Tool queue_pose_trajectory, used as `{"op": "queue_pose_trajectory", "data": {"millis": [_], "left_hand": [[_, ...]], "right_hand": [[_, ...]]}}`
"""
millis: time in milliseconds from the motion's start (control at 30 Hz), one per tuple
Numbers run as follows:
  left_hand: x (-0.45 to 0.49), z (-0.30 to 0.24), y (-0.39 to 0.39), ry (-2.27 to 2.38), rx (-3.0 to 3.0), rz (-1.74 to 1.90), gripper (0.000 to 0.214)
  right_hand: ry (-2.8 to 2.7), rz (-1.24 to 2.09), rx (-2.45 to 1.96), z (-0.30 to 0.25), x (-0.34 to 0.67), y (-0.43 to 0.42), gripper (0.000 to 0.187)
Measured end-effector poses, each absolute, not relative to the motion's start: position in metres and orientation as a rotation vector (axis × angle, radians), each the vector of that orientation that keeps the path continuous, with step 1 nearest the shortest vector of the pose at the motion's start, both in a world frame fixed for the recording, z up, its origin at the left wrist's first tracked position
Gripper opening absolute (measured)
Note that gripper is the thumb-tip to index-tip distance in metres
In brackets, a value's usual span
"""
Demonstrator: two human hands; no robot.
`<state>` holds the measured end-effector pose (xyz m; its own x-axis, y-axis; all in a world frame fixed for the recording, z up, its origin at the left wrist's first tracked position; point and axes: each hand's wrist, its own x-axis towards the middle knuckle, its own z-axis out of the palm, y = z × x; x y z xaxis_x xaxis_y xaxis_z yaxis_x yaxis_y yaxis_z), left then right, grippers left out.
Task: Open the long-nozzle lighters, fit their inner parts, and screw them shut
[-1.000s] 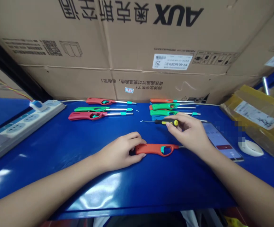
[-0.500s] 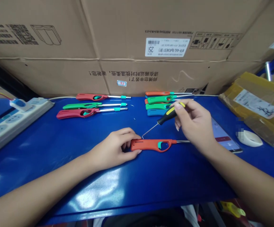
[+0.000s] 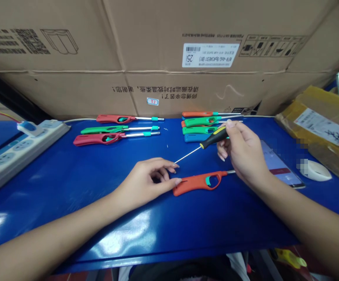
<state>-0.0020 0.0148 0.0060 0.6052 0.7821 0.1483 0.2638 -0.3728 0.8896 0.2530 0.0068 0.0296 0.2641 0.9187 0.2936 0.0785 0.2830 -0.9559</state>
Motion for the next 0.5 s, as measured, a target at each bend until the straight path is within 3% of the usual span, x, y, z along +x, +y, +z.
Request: {"op": "queue_pose_trajectory", "data": {"millis": [500], "left_hand": [[-0.006, 0.018, 0.016, 0.895, 2.123, 0.938, 0.011]], "right_hand": [[-1.208, 0.780, -1.107, 0.028, 0.250, 0.004, 0.035]]}}
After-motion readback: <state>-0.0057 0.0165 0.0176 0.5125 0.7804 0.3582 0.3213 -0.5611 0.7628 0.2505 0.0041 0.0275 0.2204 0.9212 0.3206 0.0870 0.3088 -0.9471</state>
